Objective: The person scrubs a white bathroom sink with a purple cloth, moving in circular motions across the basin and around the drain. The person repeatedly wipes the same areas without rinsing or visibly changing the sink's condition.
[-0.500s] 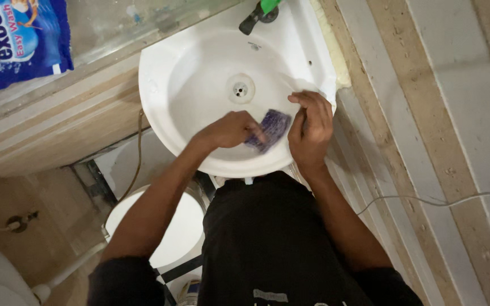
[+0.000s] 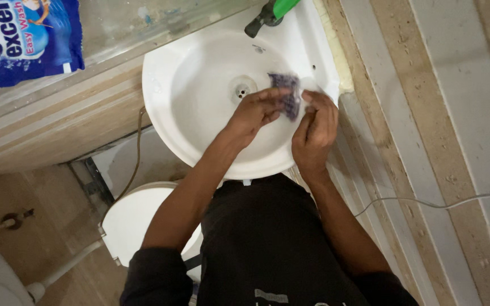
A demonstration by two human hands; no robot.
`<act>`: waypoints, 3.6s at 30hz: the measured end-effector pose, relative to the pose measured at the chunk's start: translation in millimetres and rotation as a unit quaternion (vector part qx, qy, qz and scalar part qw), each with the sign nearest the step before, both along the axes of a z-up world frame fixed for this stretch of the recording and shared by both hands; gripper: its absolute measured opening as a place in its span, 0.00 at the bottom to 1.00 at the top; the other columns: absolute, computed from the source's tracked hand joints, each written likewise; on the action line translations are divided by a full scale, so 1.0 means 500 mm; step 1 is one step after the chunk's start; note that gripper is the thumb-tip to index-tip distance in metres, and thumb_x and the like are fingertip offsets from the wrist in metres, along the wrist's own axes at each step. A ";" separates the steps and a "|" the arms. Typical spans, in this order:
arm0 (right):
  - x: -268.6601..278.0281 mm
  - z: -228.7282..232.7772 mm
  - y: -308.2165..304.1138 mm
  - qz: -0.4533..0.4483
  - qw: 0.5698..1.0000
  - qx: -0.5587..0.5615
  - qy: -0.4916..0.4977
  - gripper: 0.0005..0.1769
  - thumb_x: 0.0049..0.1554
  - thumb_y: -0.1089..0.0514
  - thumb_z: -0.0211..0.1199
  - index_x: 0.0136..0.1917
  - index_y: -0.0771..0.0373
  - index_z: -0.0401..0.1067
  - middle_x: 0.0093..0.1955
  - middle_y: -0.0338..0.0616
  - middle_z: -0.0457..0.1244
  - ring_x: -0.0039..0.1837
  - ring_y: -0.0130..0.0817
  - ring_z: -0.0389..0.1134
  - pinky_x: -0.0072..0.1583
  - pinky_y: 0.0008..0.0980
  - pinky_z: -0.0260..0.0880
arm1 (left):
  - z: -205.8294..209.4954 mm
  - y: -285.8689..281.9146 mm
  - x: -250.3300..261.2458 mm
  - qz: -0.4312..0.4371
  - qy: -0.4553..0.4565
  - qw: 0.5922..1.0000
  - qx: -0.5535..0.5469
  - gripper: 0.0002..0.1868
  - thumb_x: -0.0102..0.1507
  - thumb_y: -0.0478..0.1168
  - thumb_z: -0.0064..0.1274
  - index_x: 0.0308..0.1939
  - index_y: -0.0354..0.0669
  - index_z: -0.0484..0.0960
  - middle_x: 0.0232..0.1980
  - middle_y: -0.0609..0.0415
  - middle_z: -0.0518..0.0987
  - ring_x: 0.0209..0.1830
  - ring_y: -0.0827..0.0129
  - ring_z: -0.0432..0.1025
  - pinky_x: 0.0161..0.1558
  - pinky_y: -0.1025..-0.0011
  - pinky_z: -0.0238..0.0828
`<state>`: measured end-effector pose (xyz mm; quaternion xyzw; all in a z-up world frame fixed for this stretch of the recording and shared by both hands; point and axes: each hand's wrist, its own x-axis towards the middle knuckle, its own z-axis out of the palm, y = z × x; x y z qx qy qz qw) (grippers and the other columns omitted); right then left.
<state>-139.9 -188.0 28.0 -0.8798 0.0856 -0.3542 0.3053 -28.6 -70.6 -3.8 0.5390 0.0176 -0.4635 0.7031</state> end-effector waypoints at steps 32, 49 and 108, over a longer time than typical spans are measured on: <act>-0.002 0.042 0.011 0.021 0.999 -0.021 0.033 0.23 0.51 0.83 0.54 0.54 0.67 0.77 0.60 0.50 0.68 0.68 0.49 0.67 0.70 0.45 0.68 | -0.026 0.022 0.075 0.039 -0.771 0.465 0.432 0.25 0.67 0.32 0.51 0.69 0.37 0.69 0.71 0.38 0.66 0.70 0.47 0.61 0.73 0.55 0.61; -0.017 0.038 0.009 0.056 0.998 -0.023 0.024 0.23 0.51 0.82 0.53 0.54 0.68 0.77 0.60 0.51 0.69 0.69 0.51 0.66 0.72 0.47 0.65 | 0.049 0.179 -0.061 -0.342 -0.515 0.455 0.642 0.20 0.64 0.42 0.51 0.57 0.35 0.81 0.62 0.36 0.75 0.62 0.45 0.68 0.64 0.52 0.63; -0.185 0.003 -0.029 0.046 0.946 0.317 -0.047 0.13 0.71 0.71 0.48 0.65 0.68 0.68 0.64 0.49 0.66 0.68 0.35 0.67 0.70 0.32 0.65 | -0.011 -0.096 -0.087 0.160 -0.208 0.957 0.125 0.35 0.59 0.50 0.64 0.60 0.27 0.74 0.44 0.50 0.83 0.39 0.72 0.73 0.41 0.75 0.73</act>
